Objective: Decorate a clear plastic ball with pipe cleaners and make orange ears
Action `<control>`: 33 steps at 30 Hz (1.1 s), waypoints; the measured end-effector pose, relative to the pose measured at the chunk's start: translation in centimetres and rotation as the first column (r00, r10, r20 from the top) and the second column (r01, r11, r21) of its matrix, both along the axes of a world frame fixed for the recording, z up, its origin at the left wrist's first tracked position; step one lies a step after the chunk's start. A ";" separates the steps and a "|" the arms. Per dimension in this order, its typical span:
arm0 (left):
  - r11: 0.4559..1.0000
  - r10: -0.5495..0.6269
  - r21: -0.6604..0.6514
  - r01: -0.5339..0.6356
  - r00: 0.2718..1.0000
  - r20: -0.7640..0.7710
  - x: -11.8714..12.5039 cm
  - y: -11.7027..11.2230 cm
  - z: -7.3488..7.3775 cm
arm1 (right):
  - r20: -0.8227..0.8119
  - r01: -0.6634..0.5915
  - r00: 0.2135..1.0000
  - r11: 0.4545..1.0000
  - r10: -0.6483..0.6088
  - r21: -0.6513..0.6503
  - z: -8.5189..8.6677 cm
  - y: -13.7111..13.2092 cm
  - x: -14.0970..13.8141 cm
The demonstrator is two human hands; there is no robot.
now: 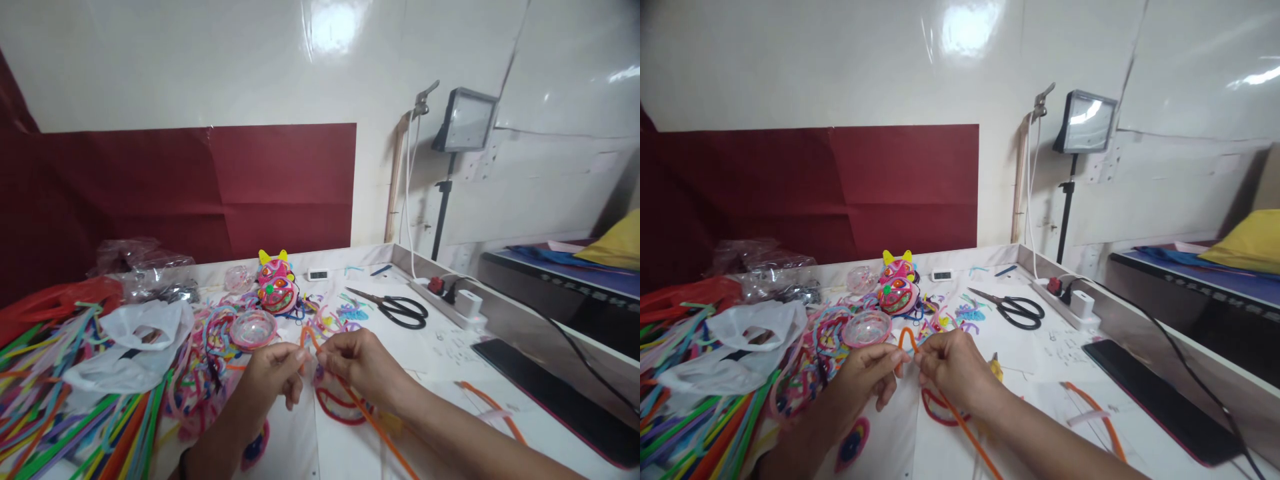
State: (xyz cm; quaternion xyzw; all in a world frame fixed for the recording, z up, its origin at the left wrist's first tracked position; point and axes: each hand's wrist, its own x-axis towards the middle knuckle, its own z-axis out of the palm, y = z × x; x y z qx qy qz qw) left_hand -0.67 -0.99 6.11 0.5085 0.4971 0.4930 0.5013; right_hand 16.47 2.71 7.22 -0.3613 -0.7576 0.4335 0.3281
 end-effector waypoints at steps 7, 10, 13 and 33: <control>0.996 -0.041 -0.079 0.047 0.996 0.083 0.3 -0.1 -0.1 | -0.115 -0.115 0.989 0.982 0.098 -0.150 -0.1 0.1 0.2; 0.995 -0.065 -0.068 0.070 0.995 0.077 0.3 -0.1 -0.1 | -0.174 -0.141 0.980 0.951 0.095 -0.274 0.0 -0.1 0.2; 0.995 -0.063 -0.069 0.068 0.996 0.062 0.2 -0.1 -0.2 | -0.231 -0.140 0.971 0.933 0.064 -0.332 0.0 -0.1 0.3; 0.993 -0.055 -0.100 0.062 0.996 0.068 0.9 -0.6 -0.2 | -0.292 -0.098 0.953 0.836 -0.077 -0.540 0.2 0.0 0.1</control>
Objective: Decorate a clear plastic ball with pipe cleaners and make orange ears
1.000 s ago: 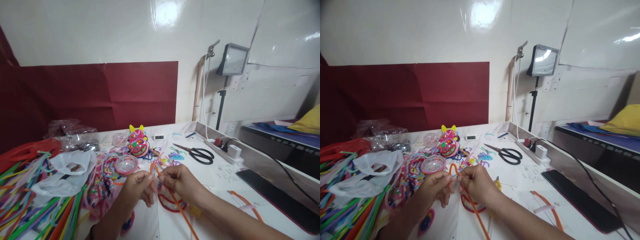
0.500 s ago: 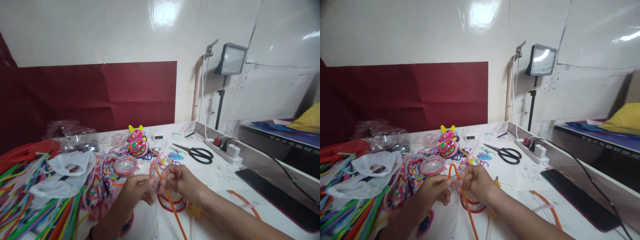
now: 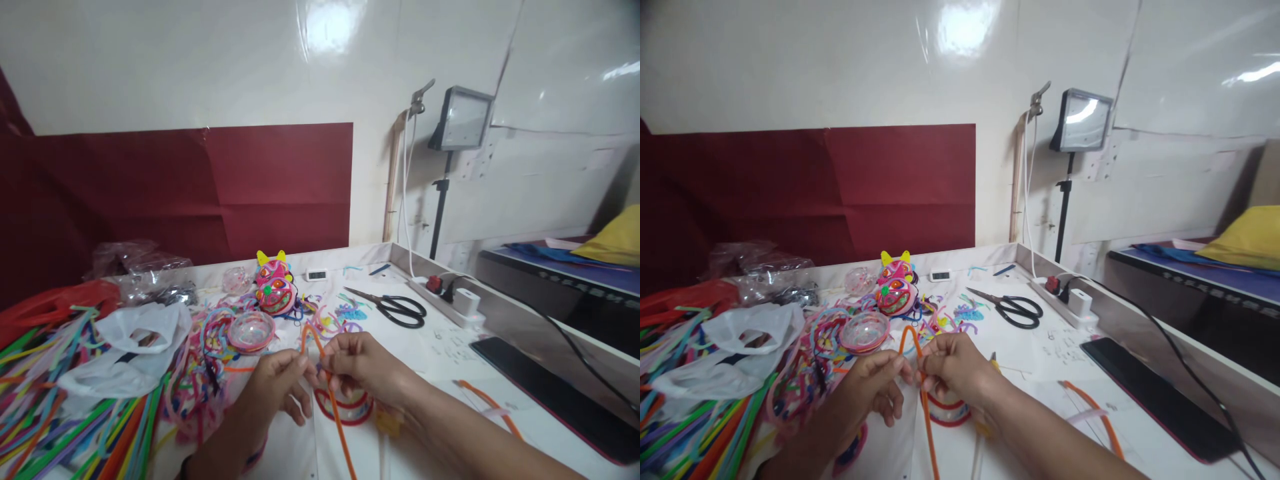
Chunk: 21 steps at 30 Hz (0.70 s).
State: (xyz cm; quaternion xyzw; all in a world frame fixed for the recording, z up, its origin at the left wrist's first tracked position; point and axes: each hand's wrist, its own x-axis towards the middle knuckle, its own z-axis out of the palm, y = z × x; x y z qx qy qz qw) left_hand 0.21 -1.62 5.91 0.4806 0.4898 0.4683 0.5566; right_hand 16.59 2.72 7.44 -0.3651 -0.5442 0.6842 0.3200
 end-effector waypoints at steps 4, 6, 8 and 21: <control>0.997 -0.068 -0.034 0.071 0.995 0.073 0.2 -0.3 -0.1 | -0.019 0.003 1.000 0.999 -0.004 -0.036 0.1 -0.1 0.0; 0.992 -0.102 -0.059 0.110 0.987 0.128 0.2 -0.4 -0.1 | -0.036 -0.010 0.999 0.999 0.008 -0.041 0.2 -0.1 0.0; 0.988 -0.118 -0.077 0.132 0.979 0.168 0.1 -0.5 0.0 | -0.040 -0.021 0.999 0.999 0.019 -0.041 0.1 -0.1 0.1; 0.992 0.086 0.101 -0.081 0.995 -0.042 -1.0 0.8 -0.5 | 0.058 -0.067 0.996 0.996 0.064 0.053 0.3 0.0 0.3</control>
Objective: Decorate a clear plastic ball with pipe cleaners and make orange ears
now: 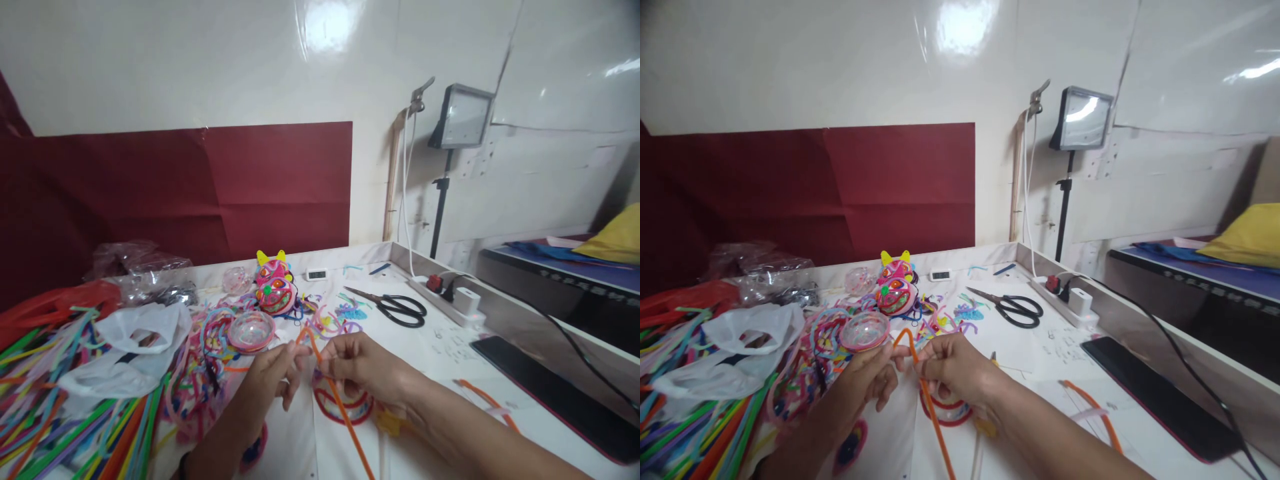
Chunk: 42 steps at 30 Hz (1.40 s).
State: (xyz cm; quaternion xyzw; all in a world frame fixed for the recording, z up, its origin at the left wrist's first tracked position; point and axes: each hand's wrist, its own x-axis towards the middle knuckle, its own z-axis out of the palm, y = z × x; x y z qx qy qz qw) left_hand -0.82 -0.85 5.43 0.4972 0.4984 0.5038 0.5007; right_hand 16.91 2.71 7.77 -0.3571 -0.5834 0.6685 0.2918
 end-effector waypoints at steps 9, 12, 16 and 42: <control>0.973 0.043 0.227 0.052 0.919 -0.392 -0.8 0.8 1.5 | 0.077 -0.086 0.994 0.996 0.083 0.034 0.1 -0.1 0.2; 0.977 0.056 0.209 0.033 0.912 -0.406 -0.2 0.7 1.6 | 0.070 -0.087 0.994 0.995 0.084 0.043 -0.2 0.0 0.3; 0.991 0.068 0.131 -0.031 0.955 -0.288 0.3 0.9 1.1 | 0.094 -0.071 0.993 0.997 0.069 0.021 -0.7 -0.1 0.3; 1.000 -0.005 -0.018 0.003 0.996 -0.092 0.1 0.2 0.4 | 0.117 0.035 0.993 0.998 -0.030 -0.047 -1.5 -0.3 0.3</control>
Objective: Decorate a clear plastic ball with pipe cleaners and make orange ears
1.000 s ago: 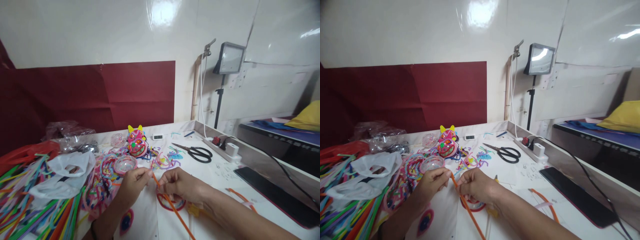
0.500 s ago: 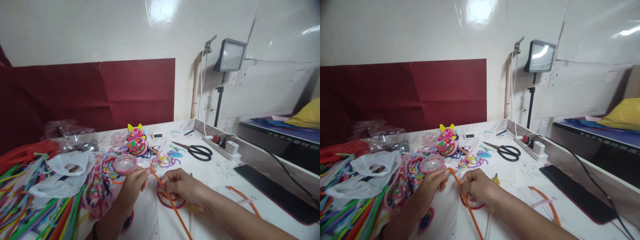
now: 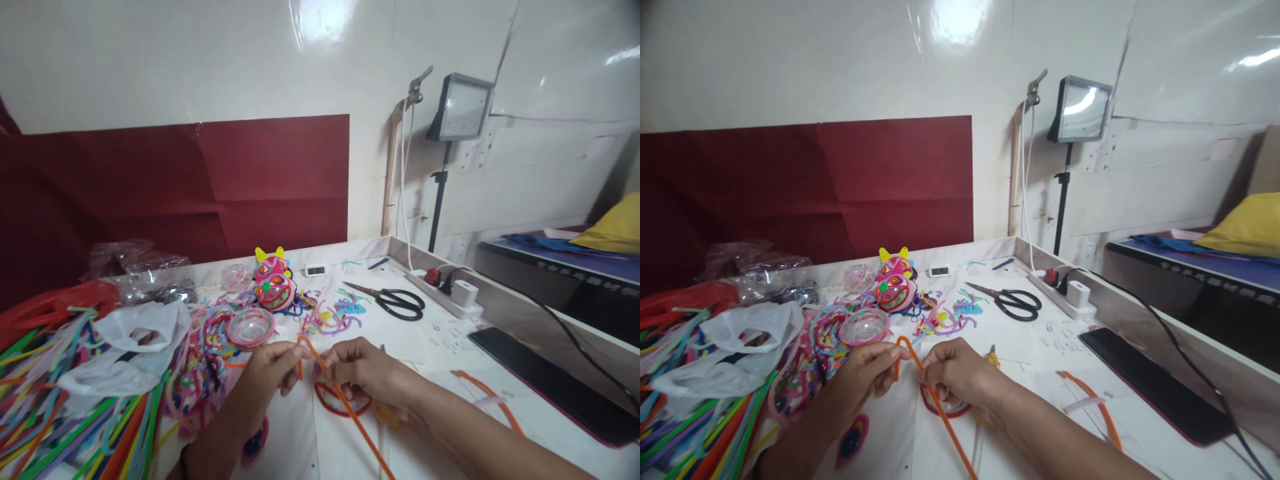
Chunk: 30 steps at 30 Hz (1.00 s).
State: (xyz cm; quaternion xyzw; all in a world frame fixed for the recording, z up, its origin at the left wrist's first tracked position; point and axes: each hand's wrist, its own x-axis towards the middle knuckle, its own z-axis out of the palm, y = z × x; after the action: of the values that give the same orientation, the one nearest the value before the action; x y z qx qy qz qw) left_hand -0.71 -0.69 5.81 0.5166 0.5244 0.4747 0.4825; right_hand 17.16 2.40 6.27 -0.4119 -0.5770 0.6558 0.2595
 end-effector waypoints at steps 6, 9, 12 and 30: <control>1.000 -0.011 0.008 0.011 1.000 -0.017 0.0 0.2 -0.2 | 0.000 -0.006 1.000 1.000 0.006 -0.011 0.1 0.1 0.0; 0.999 -0.001 0.035 0.004 0.997 -0.080 0.1 0.4 0.1 | 0.010 -0.007 1.000 1.000 0.007 -0.007 0.2 0.1 0.1; 0.992 -0.030 0.116 0.054 0.980 -0.198 0.3 0.6 0.5 | 0.023 0.000 1.000 1.000 0.001 -0.007 0.3 0.1 0.2; 0.966 0.069 0.249 0.063 0.869 -0.490 1.3 0.7 1.1 | 0.006 0.103 0.995 0.994 -0.103 -0.018 -0.1 0.4 0.7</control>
State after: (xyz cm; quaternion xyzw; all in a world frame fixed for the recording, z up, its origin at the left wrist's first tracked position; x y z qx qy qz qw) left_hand 0.62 -0.03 6.93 0.6781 0.5651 0.3913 0.2604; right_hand 17.84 2.79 6.16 -0.4451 -0.5496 0.6457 0.2879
